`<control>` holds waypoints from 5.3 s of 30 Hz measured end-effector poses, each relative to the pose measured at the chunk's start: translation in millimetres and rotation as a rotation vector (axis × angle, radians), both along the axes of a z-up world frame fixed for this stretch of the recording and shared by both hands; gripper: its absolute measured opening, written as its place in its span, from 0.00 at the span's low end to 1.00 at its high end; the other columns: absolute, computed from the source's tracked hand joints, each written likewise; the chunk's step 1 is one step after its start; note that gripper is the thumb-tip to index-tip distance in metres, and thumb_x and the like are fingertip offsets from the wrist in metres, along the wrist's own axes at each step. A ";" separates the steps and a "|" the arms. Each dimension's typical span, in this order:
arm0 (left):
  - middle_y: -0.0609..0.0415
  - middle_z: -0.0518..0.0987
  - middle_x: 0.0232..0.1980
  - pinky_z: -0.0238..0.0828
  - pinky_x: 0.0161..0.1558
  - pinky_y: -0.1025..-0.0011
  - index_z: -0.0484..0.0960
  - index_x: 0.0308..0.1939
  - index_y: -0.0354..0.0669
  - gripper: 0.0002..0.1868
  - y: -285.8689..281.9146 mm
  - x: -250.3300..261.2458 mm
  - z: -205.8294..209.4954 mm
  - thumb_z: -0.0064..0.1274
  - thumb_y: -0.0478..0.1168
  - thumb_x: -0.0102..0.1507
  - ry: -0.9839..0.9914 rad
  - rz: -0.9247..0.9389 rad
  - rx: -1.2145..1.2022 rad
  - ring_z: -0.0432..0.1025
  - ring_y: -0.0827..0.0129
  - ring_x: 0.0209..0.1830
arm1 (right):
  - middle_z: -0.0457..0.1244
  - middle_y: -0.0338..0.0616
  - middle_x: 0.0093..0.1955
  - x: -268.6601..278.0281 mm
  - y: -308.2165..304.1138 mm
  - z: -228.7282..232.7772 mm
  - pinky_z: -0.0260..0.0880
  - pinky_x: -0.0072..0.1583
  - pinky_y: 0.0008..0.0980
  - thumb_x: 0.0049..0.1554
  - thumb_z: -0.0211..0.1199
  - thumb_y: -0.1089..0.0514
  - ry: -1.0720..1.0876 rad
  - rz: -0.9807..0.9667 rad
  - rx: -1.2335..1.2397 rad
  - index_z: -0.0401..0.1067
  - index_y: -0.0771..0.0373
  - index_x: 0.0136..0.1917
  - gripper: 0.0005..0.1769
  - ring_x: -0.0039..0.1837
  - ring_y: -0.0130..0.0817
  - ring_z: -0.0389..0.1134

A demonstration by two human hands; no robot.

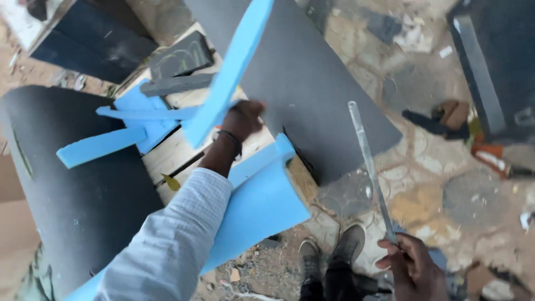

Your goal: Cutting and fitting blue foam sheets onto a furniture frame using a long blade

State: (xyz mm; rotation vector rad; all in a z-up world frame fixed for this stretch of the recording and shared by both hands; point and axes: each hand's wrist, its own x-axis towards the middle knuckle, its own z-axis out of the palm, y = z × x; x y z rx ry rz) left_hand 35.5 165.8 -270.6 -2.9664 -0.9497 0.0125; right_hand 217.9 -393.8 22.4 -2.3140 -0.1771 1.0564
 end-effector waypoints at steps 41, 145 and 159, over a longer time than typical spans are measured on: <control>0.57 0.86 0.38 0.69 0.33 0.53 0.78 0.31 0.57 0.08 -121.5 26.6 157.3 0.60 0.40 0.63 -0.075 0.251 -0.940 0.77 0.55 0.35 | 0.67 0.35 0.74 122.0 274.6 -92.8 0.78 0.66 0.58 0.68 0.64 0.47 -0.759 1.983 0.180 0.71 0.47 0.83 0.32 0.69 0.49 0.70; 0.47 0.93 0.55 0.89 0.58 0.50 0.96 0.54 0.52 0.23 -148.4 24.6 92.5 0.56 0.61 0.71 -0.009 0.706 -1.226 0.87 0.47 0.61 | 0.46 0.65 0.95 10.8 417.5 -50.6 0.60 0.78 0.83 0.47 0.84 0.39 -0.785 1.637 0.083 0.57 0.61 0.92 0.69 0.94 0.72 0.41; 0.46 0.93 0.58 0.89 0.63 0.47 0.95 0.58 0.55 0.24 -151.7 33.3 62.7 0.58 0.62 0.70 -0.220 0.771 -1.321 0.85 0.43 0.65 | 0.35 0.70 0.99 32.7 400.5 -92.8 0.36 0.86 0.82 0.53 0.77 0.43 -0.931 1.692 0.289 0.48 0.58 0.97 0.68 0.98 0.76 0.29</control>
